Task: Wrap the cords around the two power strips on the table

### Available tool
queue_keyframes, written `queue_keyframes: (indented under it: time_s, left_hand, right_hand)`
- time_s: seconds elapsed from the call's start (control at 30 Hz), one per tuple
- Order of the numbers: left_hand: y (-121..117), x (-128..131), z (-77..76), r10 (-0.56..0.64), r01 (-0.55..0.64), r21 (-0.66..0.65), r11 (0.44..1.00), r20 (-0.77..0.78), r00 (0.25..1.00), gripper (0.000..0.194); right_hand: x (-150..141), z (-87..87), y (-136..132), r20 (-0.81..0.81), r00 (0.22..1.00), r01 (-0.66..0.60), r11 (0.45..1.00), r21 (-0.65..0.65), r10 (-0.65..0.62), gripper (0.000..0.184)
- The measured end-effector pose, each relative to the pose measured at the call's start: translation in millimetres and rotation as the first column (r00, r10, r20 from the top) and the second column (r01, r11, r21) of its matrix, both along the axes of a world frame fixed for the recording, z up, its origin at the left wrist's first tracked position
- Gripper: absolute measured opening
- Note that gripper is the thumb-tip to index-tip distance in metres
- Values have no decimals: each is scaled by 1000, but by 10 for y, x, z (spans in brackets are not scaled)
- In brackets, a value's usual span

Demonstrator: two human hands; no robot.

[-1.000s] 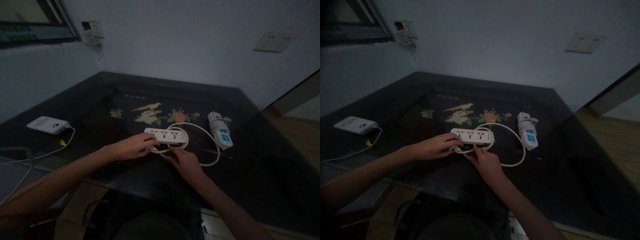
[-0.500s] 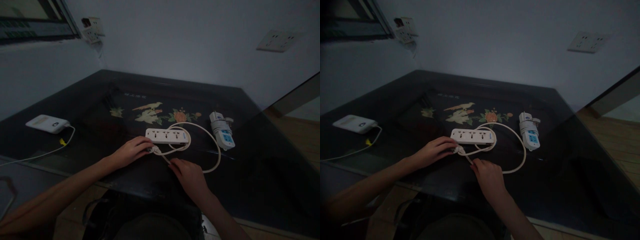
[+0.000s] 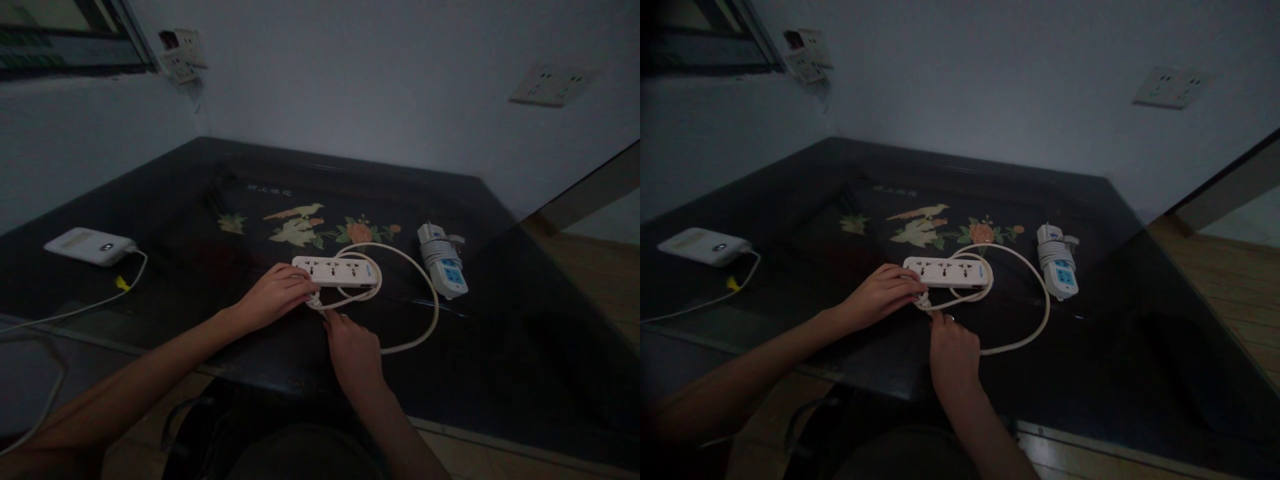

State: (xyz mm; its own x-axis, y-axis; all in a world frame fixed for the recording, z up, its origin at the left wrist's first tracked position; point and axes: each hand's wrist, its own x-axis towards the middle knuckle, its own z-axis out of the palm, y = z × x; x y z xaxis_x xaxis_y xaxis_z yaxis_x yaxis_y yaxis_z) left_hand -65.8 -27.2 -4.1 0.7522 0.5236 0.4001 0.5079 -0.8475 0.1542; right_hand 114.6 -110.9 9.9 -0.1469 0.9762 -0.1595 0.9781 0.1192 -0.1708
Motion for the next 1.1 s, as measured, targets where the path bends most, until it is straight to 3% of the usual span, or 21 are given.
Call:
queue_keyframes:
  time_s: [0.13,0.23,0.37,0.53,0.73,0.93,1.1]
  left_hand:
    - [22,45,-25,-62,60,-41,997,-57,996,32]
    - [33,53,-74,-84,85,1,996,-108,991,43]
    - [38,65,-115,-66,86,137,987,-141,988,31]
    - [30,76,-106,-51,86,242,966,-149,988,34]
    - [44,49,-112,-53,97,262,960,-170,984,34]
    - [51,46,-97,-57,93,276,957,-135,989,28]
    - [30,49,-125,-75,111,261,959,-144,987,26]
  right_hand:
    - [70,13,-21,21,1000,-15,1000,-11,15,34]
    - [95,66,-27,29,999,-33,999,-3,33,34]
    - [85,190,-10,64,996,-57,998,-36,59,34]
    - [79,315,28,102,990,-90,995,-51,95,32]
    - [120,353,14,146,981,-113,990,-83,124,30]
    - [236,466,-74,176,968,-143,969,-203,180,33]
    - [560,497,-260,50,955,-272,928,-255,293,29]
